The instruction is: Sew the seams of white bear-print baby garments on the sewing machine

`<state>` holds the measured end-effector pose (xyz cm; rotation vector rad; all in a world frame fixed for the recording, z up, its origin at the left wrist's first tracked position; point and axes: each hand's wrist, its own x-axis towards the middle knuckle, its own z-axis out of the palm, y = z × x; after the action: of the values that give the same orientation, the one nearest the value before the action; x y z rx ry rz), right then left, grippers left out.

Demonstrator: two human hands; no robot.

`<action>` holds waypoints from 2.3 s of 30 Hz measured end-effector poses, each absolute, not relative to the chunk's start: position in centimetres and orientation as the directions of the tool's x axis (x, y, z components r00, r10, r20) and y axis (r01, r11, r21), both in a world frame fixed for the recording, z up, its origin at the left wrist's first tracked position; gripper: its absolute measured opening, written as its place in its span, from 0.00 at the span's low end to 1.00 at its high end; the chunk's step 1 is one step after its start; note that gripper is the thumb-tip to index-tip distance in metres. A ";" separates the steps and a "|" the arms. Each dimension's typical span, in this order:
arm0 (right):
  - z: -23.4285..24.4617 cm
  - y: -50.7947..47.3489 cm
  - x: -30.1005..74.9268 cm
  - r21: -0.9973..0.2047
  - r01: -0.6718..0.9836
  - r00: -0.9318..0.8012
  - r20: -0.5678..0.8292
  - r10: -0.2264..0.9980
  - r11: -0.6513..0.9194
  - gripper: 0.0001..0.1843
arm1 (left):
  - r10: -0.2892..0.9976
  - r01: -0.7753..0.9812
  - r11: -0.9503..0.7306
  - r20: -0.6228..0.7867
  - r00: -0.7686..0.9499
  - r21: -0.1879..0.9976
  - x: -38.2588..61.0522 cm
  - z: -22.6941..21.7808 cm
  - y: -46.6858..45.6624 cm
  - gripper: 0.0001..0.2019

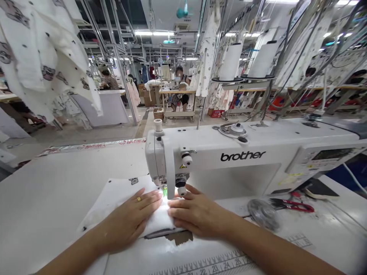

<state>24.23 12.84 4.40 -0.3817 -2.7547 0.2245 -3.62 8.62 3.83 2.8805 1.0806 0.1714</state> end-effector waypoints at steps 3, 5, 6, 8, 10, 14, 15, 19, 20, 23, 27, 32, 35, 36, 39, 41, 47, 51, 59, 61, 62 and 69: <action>4.1 12.9 24.2 -0.210 0.250 -0.888 0.340 0.310 0.945 0.10 | 0.656 0.646 -0.754 0.077 0.751 0.117 -3.5 3.8 9.0 0.35; 3.9 13.0 24.3 -0.218 0.259 -0.879 0.351 0.323 0.941 0.10 | 0.655 0.645 -0.754 0.069 0.752 0.123 -3.4 3.8 9.2 0.35; 3.8 13.1 24.3 -0.222 0.264 -0.876 0.353 0.330 0.938 0.11 | 0.657 0.646 -0.752 0.067 0.751 0.127 -3.4 3.8 9.3 0.34; 3.6 13.2 24.3 -0.226 0.274 -0.870 0.357 0.342 0.935 0.12 | 0.668 0.655 -0.742 0.071 0.741 0.141 -3.4 3.8 9.3 0.33; 3.5 13.2 24.4 -0.233 0.286 -0.863 0.360 0.355 0.930 0.12 | 0.679 0.665 -0.732 0.083 0.729 0.152 -3.5 3.8 9.3 0.31; 3.5 12.9 24.5 -0.273 0.308 -0.862 0.326 0.389 0.911 0.14 | 0.668 0.655 -0.744 0.123 0.734 0.131 -3.5 3.9 9.2 0.30; 3.5 12.9 24.6 -0.289 0.313 -0.863 0.312 0.398 0.905 0.15 | 0.659 0.648 -0.752 0.136 0.740 0.121 -3.5 4.0 9.3 0.30; 4.0 12.7 25.0 -0.347 0.348 -0.865 0.241 0.441 0.871 0.17 | 0.629 0.621 -0.778 0.136 0.766 0.096 -4.1 3.9 10.0 0.29; 4.1 12.7 25.1 -0.353 0.359 -0.866 0.220 0.450 0.864 0.17 | 0.621 0.614 -0.784 0.130 0.773 0.094 -4.3 3.9 10.3 0.28; 4.2 12.9 25.4 -0.355 0.375 -0.869 0.187 0.459 0.856 0.18 | 0.586 0.578 -0.810 0.115 0.802 0.096 -4.6 4.3 11.1 0.27; 4.0 13.3 25.7 -0.357 0.392 -0.853 0.204 0.480 0.848 0.19 | 0.584 0.579 -0.812 0.092 0.806 0.075 -3.9 5.1 10.7 0.29; 3.6 13.5 25.9 -0.356 0.386 -0.850 0.221 0.478 0.851 0.19 | 0.621 0.623 -0.780 0.210 0.755 0.065 -2.6 3.9 8.3 0.35; 3.4 13.5 25.9 -0.355 0.417 -0.828 0.232 0.511 0.837 0.20 | 0.661 0.661 -0.747 0.185 0.728 0.070 -2.7 3.2 8.3 0.32; 3.4 13.5 25.9 -0.352 0.429 -0.819 0.237 0.523 0.832 0.19 | 0.661 0.659 -0.748 0.172 0.730 0.077 -2.8 3.2 8.6 0.31; 3.4 13.6 25.9 -0.335 0.443 -0.798 0.274 0.536 0.832 0.15 | 0.635 0.630 -0.771 0.183 0.750 0.094 -3.0 3.7 9.8 0.28; 3.6 13.7 25.8 -0.327 0.420 -0.799 0.310 0.516 0.847 0.13 | 0.625 0.620 -0.779 0.201 0.755 0.094 -2.9 4.0 10.2 0.27; 3.8 13.2 25.3 -0.327 0.291 -0.842 0.358 0.403 0.899 0.15 | 0.629 0.604 -0.777 0.258 0.733 0.175 -2.4 4.4 9.6 0.27; 3.5 13.1 24.9 -0.315 0.296 -0.838 0.368 0.404 0.902 0.15 | 0.628 0.574 -0.776 0.234 0.742 0.261 -1.9 5.1 9.0 0.22; 3.5 12.6 23.1 -0.231 0.456 -0.762 0.399 0.511 0.860 0.13 | 0.740 0.685 -0.672 0.245 0.626 0.281 -0.3 4.4 8.9 0.09; 3.7 12.4 22.5 -0.184 0.526 -0.758 0.341 0.556 0.831 0.13 | 0.721 0.683 -0.691 0.277 0.635 0.235 0.1 4.2 9.0 0.09; 3.7 12.3 22.2 -0.149 0.546 -0.759 0.328 0.562 0.824 0.13 | 0.711 0.682 -0.700 0.300 0.636 0.214 0.2 4.1 9.1 0.09; 2.6 12.8 21.1 0.050 0.471 -0.827 0.372 0.421 0.881 0.07 | 0.763 0.717 -0.635 0.380 0.524 0.288 0.1 3.5 8.9 0.09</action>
<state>21.06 12.82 2.57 -0.6612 -2.6963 -0.1977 0.10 8.95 3.49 2.6577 1.2943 0.7352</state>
